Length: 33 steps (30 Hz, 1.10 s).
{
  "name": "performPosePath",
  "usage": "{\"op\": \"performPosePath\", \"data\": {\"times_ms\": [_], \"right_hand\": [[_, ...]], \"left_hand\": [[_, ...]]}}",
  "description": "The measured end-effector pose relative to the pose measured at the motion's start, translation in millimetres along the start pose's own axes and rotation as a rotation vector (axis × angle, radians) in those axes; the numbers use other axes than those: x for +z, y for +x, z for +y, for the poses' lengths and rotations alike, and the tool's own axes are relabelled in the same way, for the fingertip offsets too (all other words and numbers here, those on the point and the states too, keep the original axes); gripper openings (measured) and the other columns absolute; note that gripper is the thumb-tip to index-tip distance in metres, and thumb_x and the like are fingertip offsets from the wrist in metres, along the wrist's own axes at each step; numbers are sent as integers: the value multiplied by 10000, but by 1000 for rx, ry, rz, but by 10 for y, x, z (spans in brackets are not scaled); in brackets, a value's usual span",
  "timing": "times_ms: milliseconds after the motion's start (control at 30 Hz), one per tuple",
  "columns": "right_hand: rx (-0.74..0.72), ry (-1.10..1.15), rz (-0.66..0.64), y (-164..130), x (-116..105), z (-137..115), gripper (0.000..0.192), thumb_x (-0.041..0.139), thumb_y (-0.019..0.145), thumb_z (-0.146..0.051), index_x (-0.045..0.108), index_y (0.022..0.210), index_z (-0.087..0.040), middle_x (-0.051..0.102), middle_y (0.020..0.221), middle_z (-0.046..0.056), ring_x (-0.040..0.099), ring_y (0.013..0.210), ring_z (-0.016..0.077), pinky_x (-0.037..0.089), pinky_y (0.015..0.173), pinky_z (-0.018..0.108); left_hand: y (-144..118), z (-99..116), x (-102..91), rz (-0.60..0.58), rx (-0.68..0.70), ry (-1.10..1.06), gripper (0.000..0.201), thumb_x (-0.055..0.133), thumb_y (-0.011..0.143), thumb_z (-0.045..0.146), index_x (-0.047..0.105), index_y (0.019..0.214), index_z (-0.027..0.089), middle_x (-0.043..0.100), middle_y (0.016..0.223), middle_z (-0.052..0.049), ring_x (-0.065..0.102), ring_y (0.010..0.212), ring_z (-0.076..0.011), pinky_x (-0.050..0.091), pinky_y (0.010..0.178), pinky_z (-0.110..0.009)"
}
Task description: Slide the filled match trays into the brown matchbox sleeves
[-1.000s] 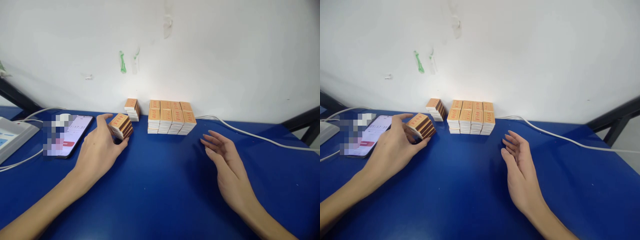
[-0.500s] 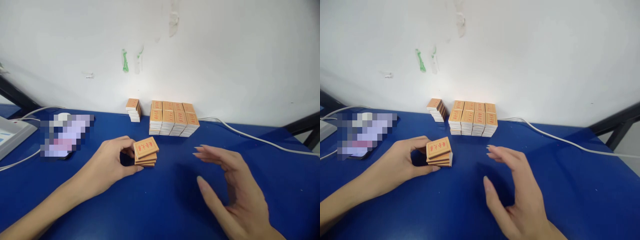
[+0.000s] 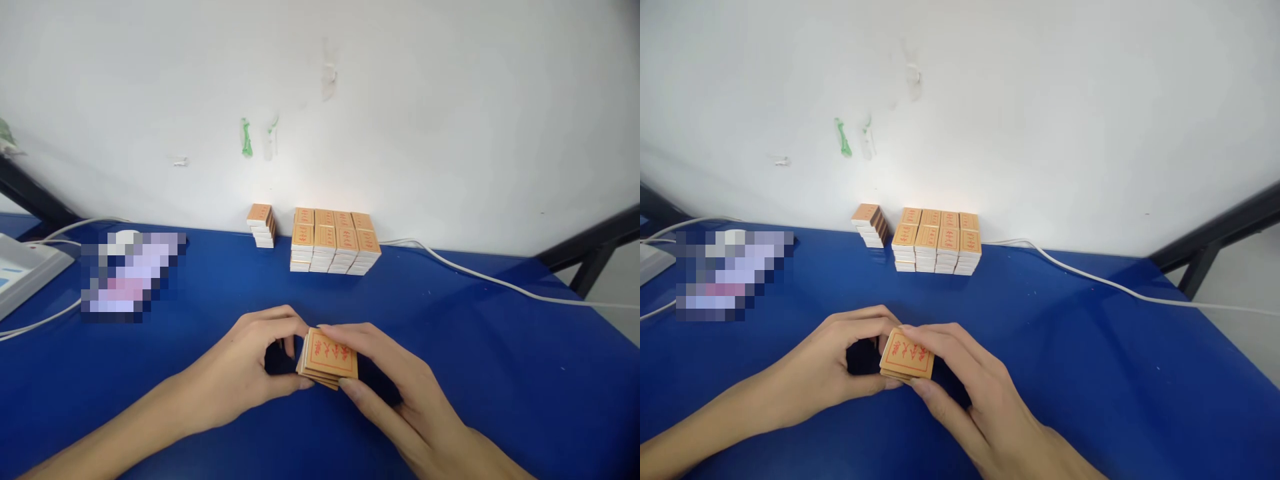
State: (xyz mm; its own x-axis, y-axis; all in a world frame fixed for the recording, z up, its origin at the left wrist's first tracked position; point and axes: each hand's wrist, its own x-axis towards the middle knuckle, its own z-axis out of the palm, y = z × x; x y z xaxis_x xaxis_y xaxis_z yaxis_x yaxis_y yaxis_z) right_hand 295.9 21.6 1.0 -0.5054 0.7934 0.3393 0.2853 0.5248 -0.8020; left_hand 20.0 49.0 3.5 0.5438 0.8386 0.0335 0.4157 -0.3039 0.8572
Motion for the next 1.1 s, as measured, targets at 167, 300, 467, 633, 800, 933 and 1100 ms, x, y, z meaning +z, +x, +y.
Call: {"op": "performPosePath", "data": {"times_ms": [167, 300, 467, 633, 800, 933, 1100], "right_hand": [[21, -51, 59, -25, -1, -1, 556, 709, 1141, -294, 588, 1654, -472, 812, 1486, -8, 827, 1285, 217, 708, 1060, 329], [46, -89, 201, -120, 11, 56, 492, 703, 1142, -308, 639, 1614, -430, 813, 1458, 24, 820, 1286, 242, 703, 1083, 366], [164, -120, 418, -225, -3, 181, 510, 718, 1135, -362, 641, 1639, -385, 782, 1526, 67, 774, 1382, 296, 675, 1136, 429], [197, -136, 454, -176, -48, 213, 469, 732, 1131, -431, 670, 1594, -396, 810, 1456, 56, 804, 1306, 281, 675, 1119, 436], [204, -176, 417, -151, -48, 184, 465, 734, 1130, -456, 654, 1587, -428, 827, 1429, 25, 825, 1275, 249, 687, 1069, 376], [151, -212, 355, -145, -60, 155, 477, 724, 1138, -415, 621, 1604, -420, 833, 1415, 22, 837, 1262, 232, 698, 1053, 351], [69, -220, 192, -132, -118, 111, 559, 730, 1137, -360, 550, 1660, -440, 820, 1445, 25, 829, 1297, 241, 700, 1109, 395]], "left_hand": [[-12, 12, 10, 33, 25, 46, 205, 960, 936, 334, 818, 1081, 302, 753, 1001, 39, 711, 860, -148, 559, 762, -275], [-25, -27, -52, 83, 46, 129, 319, 914, 975, 337, 806, 1275, 342, 778, 1054, 34, 735, 896, -156, 588, 799, -281], [-1, -106, -290, 257, -4, 281, 414, 853, 977, 361, 772, 1381, 326, 822, 1132, -2, 762, 914, -189, 626, 878, -343], [30, -179, -618, 380, -149, 392, 462, 897, 913, 488, 765, 1303, 279, 796, 883, 12, 717, 711, -197, 603, 704, -346], [8, -282, -844, 450, -261, 456, 624, 922, 849, 555, 726, 1362, 257, 837, 957, -18, 775, 764, -242, 622, 744, -394], [-61, -131, -863, 579, -260, 560, 1132, 1009, 700, 654, 551, 1647, 236, 799, 1184, -71, 741, 877, -290, 618, 795, -450], [-210, 248, -580, 776, 213, 408, 395, 676, 1106, 470, 680, 1485, 360, 738, 1241, -40, 690, 1086, -266, 583, 982, -470]]}}
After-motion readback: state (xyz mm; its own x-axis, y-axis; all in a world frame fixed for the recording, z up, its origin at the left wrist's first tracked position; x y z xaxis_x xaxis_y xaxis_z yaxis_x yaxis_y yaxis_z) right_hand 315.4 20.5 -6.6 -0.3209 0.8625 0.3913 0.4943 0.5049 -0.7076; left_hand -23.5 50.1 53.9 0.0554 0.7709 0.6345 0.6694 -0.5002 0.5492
